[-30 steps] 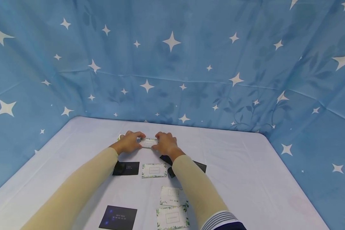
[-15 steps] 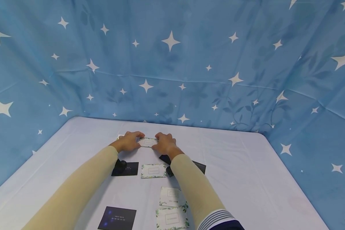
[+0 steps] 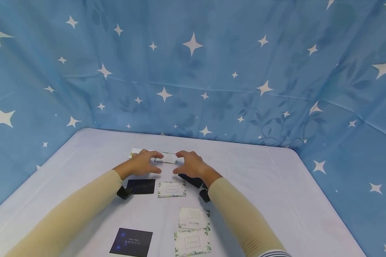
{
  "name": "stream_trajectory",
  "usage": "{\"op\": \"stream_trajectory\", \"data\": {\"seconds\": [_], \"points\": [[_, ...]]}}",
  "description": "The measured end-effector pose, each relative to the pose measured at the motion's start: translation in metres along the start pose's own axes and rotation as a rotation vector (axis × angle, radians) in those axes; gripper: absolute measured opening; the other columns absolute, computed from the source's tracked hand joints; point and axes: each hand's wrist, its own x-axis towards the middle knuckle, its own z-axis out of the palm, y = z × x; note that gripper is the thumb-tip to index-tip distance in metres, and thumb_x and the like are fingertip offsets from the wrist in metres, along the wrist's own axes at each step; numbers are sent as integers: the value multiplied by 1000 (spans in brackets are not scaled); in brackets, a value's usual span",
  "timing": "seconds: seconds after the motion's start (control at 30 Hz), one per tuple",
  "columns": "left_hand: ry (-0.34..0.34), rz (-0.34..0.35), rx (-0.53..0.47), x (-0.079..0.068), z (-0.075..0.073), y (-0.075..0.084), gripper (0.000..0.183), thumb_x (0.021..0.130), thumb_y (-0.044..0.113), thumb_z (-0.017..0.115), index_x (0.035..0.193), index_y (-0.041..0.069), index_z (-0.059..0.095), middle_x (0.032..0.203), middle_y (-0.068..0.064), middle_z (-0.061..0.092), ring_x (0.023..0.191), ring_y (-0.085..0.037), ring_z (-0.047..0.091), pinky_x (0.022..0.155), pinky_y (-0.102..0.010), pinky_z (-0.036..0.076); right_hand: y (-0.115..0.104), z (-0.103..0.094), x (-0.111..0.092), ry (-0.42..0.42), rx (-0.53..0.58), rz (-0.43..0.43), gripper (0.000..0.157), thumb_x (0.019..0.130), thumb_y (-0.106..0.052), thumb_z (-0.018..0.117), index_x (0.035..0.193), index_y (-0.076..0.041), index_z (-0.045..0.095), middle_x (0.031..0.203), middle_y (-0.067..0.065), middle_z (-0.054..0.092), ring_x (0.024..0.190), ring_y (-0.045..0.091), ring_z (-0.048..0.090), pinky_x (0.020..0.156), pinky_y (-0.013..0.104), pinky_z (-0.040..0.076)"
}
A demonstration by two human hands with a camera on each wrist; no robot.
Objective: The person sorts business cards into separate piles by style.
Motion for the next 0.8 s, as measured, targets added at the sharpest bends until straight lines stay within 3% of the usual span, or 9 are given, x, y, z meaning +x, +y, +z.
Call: {"op": "stream_trajectory", "data": {"seconds": [0.13,0.23,0.4,0.6,0.8], "points": [[-9,27,-23,-16,5,2,60,84,38,81,138,22,60,137,3,58,131,-27,40,104,-59,21,3,-1,-20,-30,42,-57,68,84,-30,82,144,-12,53,141,5,55,131,30,47,107,49,37],[-22,33,-46,-28,11,7,64,81,41,83,139,25,60,139,3,57,128,-29,41,101,-58,27,7,2,-31,-48,83,-97,70,82,-28,84,143,-10,53,140,3,56,130,29,48,107,49,36],[-47,44,-55,-44,23,16,71,73,46,88,136,25,63,132,2,58,111,-26,44,89,-49,34,10,11,-46,-92,117,-163,76,78,-29,87,142,-5,53,140,5,56,130,25,49,110,45,34],[-55,66,30,-50,33,24,69,68,45,92,128,24,66,114,8,59,101,-18,43,81,-43,30,10,19,-55,-92,27,-184,73,76,-31,89,138,-8,58,137,5,57,129,26,49,107,46,36],[-50,89,59,-52,37,28,63,69,32,92,126,20,68,109,9,60,100,-16,45,83,-45,27,10,23,-59,-57,-92,-129,60,78,-31,87,131,-17,63,127,3,58,118,28,49,99,48,40]]}}
